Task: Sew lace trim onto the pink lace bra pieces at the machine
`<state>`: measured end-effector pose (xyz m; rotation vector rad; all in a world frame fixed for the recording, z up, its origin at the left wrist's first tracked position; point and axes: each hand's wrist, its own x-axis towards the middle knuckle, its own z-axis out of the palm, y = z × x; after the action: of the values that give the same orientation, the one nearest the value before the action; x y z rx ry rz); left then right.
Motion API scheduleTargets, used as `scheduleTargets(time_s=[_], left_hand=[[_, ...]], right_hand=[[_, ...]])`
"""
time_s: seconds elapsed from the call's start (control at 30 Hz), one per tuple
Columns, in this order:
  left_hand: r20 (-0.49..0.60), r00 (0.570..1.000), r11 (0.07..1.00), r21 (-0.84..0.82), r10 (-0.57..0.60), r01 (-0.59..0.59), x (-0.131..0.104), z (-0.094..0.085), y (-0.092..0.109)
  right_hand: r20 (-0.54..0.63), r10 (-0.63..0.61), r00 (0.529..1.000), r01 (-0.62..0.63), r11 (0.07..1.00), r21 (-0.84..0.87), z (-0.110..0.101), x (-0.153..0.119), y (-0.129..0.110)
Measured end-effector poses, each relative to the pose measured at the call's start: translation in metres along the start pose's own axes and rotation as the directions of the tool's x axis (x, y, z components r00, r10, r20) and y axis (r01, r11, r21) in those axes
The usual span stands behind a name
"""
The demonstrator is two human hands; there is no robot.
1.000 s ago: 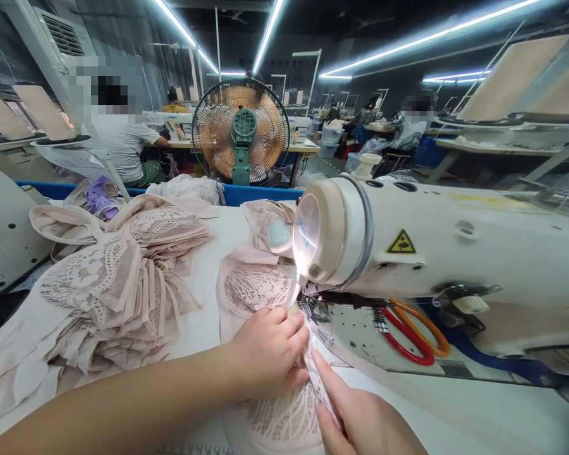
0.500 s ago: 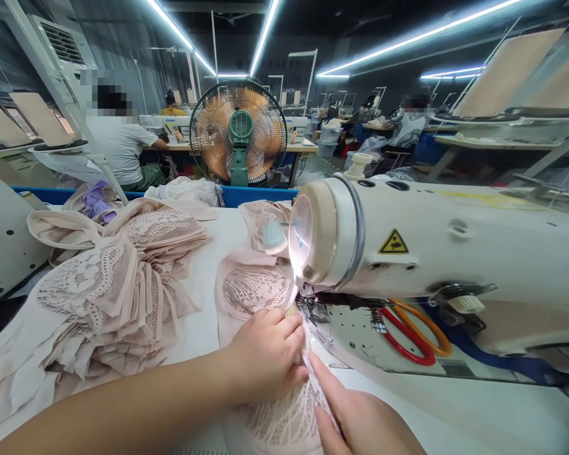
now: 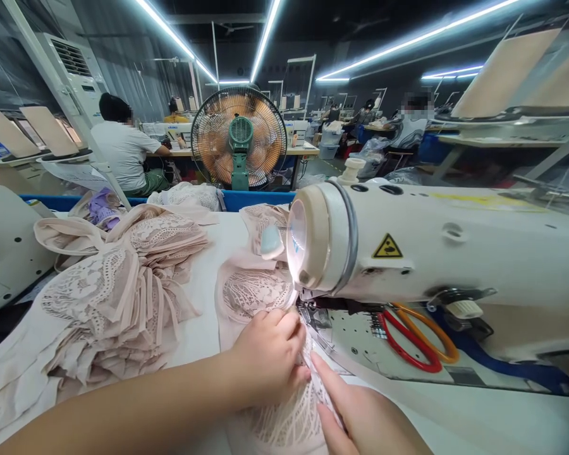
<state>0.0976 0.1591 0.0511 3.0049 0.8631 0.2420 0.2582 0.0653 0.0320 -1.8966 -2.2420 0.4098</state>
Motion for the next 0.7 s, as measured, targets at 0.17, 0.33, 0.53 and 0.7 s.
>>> scheduleTargets(time_s=[0.17, 0.33, 0.53, 0.7], left_hand=[[-0.058, 0.998, 1.0, 0.005, -0.026, 0.027, 0.004, 0.006, 0.0], [-0.115, 0.993, 0.999, 0.033, -0.006, 0.01, 0.006, 0.011, 0.0], [-0.102, 0.993, 0.996, 0.065, 0.064, -0.058, 0.009, 0.007, 0.001], [-0.092, 0.994, 0.997, 0.055, 0.058, -0.053, 0.013, 0.005, 0.0]], right_hand=[[0.034, 0.017, 0.999, -0.018, 0.999, 0.031, -0.01, 0.008, 0.002], [0.051, 0.043, 0.998, -0.047, 0.996, 0.08, -0.017, 0.011, 0.0], [0.084, 0.074, 0.994, -0.078, 0.996, 0.039, -0.014, 0.012, 0.0], [0.04, 0.097, 0.994, -0.098, 0.995, 0.015, -0.017, 0.015, -0.001]])
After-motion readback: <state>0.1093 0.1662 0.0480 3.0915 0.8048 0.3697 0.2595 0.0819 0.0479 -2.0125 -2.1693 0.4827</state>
